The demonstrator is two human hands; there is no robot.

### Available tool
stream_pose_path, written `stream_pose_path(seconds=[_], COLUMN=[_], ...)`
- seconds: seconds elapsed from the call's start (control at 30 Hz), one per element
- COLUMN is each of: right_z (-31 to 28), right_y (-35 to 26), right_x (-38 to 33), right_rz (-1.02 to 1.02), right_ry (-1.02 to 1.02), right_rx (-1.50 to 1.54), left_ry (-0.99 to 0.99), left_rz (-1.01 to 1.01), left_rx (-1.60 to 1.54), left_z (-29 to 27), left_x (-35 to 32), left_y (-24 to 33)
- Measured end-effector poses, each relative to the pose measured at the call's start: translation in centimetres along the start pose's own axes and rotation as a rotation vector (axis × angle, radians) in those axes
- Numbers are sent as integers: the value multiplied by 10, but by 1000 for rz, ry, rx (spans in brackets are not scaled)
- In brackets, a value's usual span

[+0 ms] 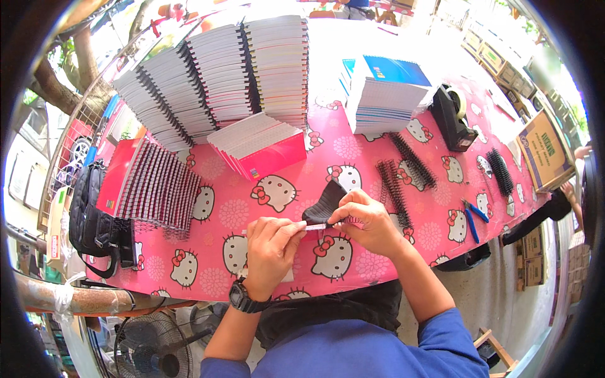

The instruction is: The person picks up paper stacks and inserts a spiral binding through the pre-punched holes by hand, then crimps the ends using a small tool.

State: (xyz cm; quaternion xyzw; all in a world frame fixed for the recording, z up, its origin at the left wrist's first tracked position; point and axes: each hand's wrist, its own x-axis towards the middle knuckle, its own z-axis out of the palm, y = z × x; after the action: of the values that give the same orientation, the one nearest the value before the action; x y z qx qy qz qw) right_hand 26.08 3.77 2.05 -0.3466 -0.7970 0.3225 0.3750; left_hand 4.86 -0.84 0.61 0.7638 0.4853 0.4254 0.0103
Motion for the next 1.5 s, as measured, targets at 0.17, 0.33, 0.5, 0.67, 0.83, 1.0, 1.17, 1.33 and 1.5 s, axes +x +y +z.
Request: stream_pose_path(seconds=[0.17,0.33,0.5,0.67,0.83,1.0,1.17,1.33,1.5], right_z=[-5,-9,-9,-24,-46,-56,-32,-2,4], right_y=[3,-2,1,-11,14,45,47,46,38], right_x=[3,5,1,4,-10,-24,8,26,20], right_rz=[-57,30,-76,179,81,190,4,24,32], right_ry=[-120,-218,-237,-424,-362,-326,-104,-307,-335], right_rx=[89,119,38,163,-124,-136,-392,-591,-705], left_ry=[-5,-41,-135,-196,-236,-305,-255,-240,-147], left_rz=[-20,-26,-17,92,51,67,71,88,51], left_rx=[2,44,-15,29,34,45,22,15,-84], left_z=[0,-2,2,7,2,3,2,0,-5], left_x=[3,4,9,6,7,0,6,1,9], left_y=[1,11,27,30,36,29,36,30,40])
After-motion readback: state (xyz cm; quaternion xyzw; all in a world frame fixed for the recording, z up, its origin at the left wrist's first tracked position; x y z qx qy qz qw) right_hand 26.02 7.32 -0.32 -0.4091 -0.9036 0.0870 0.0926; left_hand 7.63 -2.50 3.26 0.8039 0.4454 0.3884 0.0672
